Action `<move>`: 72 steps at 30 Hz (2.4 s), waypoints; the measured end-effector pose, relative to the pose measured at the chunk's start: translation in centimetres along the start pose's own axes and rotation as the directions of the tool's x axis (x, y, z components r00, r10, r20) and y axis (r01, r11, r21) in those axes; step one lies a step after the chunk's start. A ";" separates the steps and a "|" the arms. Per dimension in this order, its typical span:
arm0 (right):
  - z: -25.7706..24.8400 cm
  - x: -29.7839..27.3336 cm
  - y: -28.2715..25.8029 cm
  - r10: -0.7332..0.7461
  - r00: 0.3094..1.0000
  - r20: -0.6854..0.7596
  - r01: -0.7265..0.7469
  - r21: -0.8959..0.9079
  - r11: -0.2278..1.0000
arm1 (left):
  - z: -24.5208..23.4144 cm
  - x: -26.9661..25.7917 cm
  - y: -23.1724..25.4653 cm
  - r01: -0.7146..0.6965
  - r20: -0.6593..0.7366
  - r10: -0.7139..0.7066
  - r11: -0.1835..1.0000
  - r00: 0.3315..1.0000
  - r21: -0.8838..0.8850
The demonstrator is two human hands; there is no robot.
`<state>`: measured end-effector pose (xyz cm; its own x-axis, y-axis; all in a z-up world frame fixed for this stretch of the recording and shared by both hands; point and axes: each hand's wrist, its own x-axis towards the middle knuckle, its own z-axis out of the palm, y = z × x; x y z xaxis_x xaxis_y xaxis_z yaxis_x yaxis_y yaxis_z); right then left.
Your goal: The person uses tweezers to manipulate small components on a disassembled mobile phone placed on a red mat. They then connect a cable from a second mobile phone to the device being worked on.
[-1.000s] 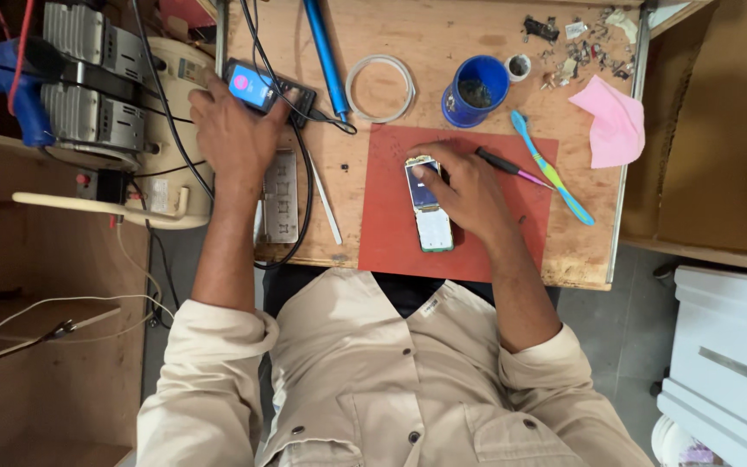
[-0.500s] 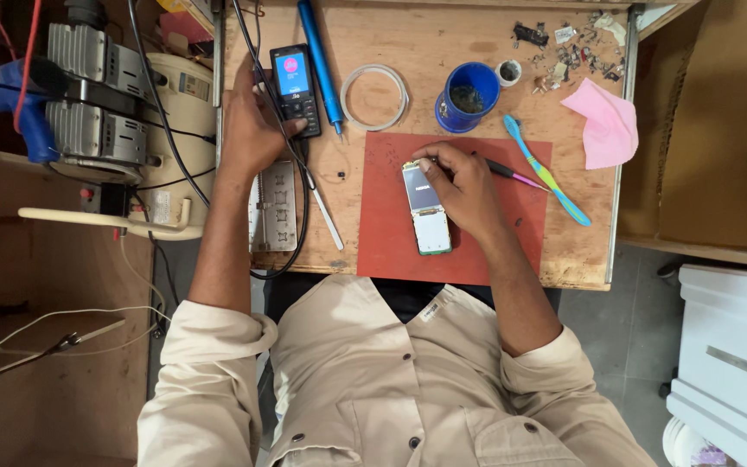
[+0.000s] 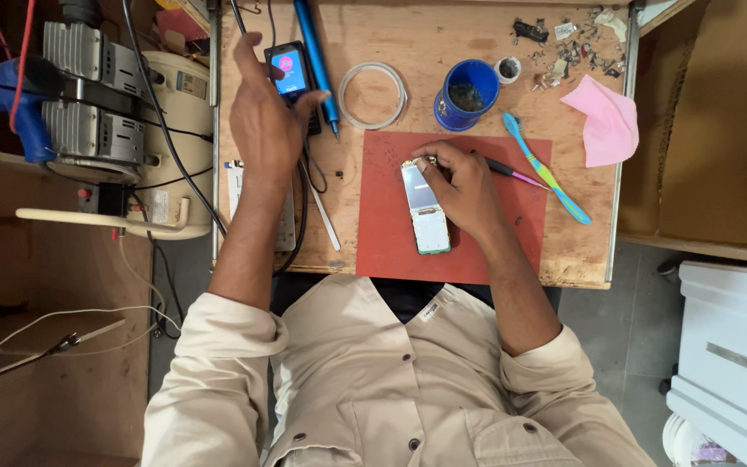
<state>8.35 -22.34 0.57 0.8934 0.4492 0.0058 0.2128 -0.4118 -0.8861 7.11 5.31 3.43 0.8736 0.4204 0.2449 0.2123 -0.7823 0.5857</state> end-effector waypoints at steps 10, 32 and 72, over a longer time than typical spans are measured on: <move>-0.2 -0.1 -0.3 -0.006 1.000 0.007 0.006 0.009 1.000 | 2.4 0.3 -1.1 0.014 0.016 -0.024 0.894 1.000 0.448; -0.9 -0.4 0.1 0.012 0.990 -0.138 0.009 0.150 0.989 | 0.3 -6.3 -1.8 0.409 0.609 0.014 0.730 0.793 -0.548; -2.4 -1.3 0.3 -0.208 0.966 -0.151 0.157 -0.297 0.942 | 1.7 -10.4 1.8 0.520 0.788 0.177 0.663 0.590 -0.538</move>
<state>8.15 -24.91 1.42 0.8787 0.4003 0.2602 0.4579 -0.5526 -0.6964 -0.86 -1.23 0.61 0.8978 -0.2526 -0.3607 0.3595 -0.0524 0.9317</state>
